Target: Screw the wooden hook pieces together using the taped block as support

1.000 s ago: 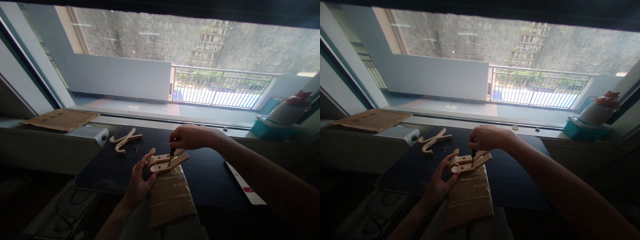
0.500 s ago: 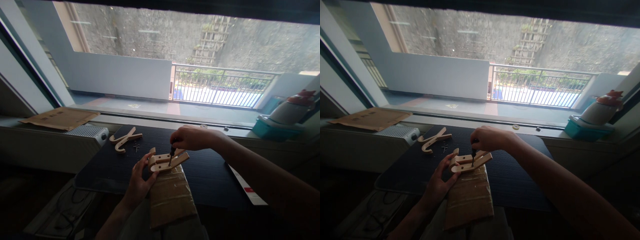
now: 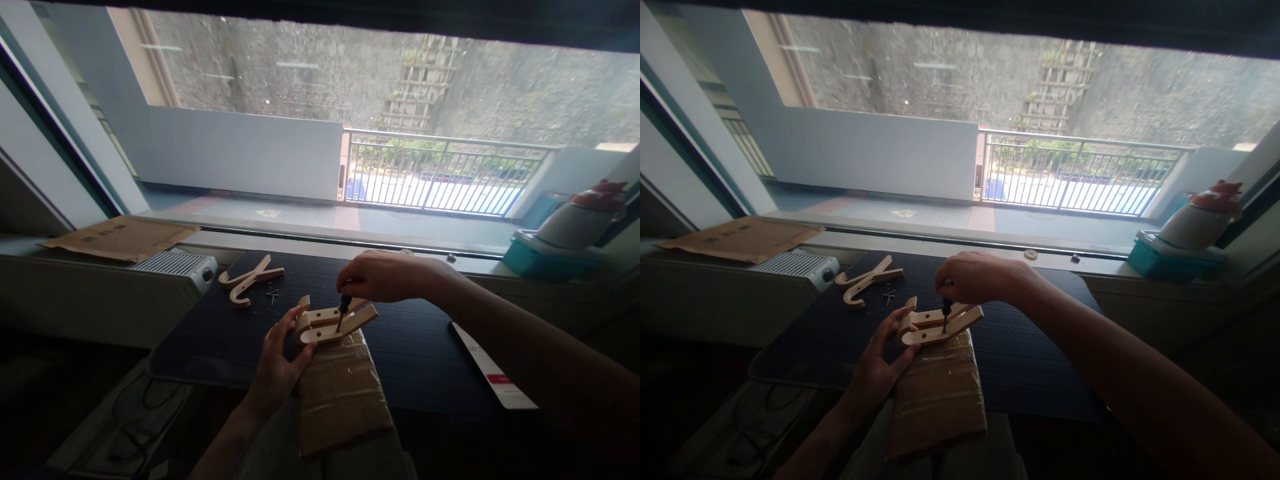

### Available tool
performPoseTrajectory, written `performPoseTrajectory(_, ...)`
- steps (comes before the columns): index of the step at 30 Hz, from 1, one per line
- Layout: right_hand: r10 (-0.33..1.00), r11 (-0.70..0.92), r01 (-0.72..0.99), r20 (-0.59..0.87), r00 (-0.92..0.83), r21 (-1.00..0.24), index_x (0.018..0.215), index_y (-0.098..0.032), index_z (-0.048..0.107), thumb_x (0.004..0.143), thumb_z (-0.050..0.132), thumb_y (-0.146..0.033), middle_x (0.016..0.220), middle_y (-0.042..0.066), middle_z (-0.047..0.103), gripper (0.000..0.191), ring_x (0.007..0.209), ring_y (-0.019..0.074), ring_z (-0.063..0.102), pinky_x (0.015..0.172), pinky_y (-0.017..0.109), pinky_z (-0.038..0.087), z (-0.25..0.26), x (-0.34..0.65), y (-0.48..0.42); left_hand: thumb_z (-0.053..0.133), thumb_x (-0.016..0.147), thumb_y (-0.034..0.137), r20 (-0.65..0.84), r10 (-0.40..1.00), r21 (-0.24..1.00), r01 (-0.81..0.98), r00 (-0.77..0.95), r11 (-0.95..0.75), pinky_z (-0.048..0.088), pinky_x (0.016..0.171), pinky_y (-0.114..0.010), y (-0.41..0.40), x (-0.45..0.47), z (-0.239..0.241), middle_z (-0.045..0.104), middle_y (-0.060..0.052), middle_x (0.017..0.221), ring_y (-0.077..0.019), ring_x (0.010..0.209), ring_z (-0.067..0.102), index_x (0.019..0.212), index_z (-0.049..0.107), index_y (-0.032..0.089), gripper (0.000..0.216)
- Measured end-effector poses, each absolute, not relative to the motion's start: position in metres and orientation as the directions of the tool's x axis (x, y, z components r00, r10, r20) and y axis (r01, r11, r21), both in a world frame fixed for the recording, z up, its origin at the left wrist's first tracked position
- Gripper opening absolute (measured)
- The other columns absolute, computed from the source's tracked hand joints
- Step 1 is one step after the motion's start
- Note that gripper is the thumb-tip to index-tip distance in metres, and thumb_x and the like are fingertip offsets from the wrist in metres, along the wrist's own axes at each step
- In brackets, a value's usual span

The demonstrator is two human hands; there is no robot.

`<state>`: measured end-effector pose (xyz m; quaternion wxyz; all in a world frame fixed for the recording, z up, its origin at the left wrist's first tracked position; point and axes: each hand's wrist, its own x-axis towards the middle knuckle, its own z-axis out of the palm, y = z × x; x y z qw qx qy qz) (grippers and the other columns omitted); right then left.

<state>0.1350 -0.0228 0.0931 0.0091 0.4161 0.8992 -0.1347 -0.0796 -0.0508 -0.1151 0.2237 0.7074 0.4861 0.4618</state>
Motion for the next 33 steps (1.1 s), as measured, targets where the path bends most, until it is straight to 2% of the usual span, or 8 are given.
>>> performPoseTrajectory(7, 0.709, 0.624, 0.719, -0.164, -0.686, -0.305, 0.101, -0.020, 0.069, 0.083, 0.049, -0.023, 0.090, 0.002, 0.069, 0.026, 0.068, 0.0108, 0.056, 0.057, 0.022, 0.036, 0.086, 0.136, -0.016, 0.062, 0.078, 0.032, 0.413, 0.905, 0.776, 0.479, 0.104, -0.409, 0.040, 0.097, -0.042, -0.052, -0.080, -0.113, 0.055, -0.008, 0.123, -0.0224, 0.106, 0.056, 0.130, 0.040, 0.027, 0.057)
performPoseTrajectory(18, 0.750, 0.599, 0.744, -0.115, -0.651, -0.297, 0.093, -0.017, 0.069, 0.085, 0.049, -0.035, 0.080, 0.003, 0.067, 0.028, 0.060, 0.0096, 0.052, 0.053, 0.023, 0.035, 0.077, 0.138, -0.009, 0.063, 0.077, 0.031, 0.423, 0.901, 0.772, 0.481, 0.097, -0.414, 0.038, 0.099, -0.043, -0.052, -0.079, -0.113, 0.056, -0.007, 0.121, -0.0225, 0.106, 0.056, 0.130, 0.040, 0.027, 0.057)
performPoseTrajectory(24, 0.737, 0.587, 0.737, -0.155, -0.657, -0.335, 0.107, -0.021, 0.066, 0.083, 0.049, -0.026, 0.087, 0.002, 0.068, 0.030, 0.060, 0.0083, 0.054, 0.055, 0.022, 0.037, 0.088, 0.137, -0.018, 0.062, 0.078, 0.033, 0.421, 0.900, 0.768, 0.484, 0.111, -0.419, 0.041, 0.096, -0.041, -0.051, -0.080, -0.114, 0.055, -0.007, 0.124, -0.0220, 0.106, 0.056, 0.130, 0.038, 0.028, 0.057)
performPoseTrajectory(33, 0.721, 0.581, 0.727, -0.183, -0.669, -0.365, 0.103, -0.020, 0.068, 0.083, 0.049, -0.025, 0.089, 0.003, 0.069, 0.028, 0.066, 0.0108, 0.056, 0.055, 0.022, 0.037, 0.081, 0.138, -0.014, 0.062, 0.078, 0.032, 0.412, 0.906, 0.781, 0.474, 0.100, -0.407, 0.040, 0.097, -0.041, -0.051, -0.079, -0.113, 0.057, -0.007, 0.120, -0.0225, 0.105, 0.057, 0.130, 0.040, 0.027, 0.057)
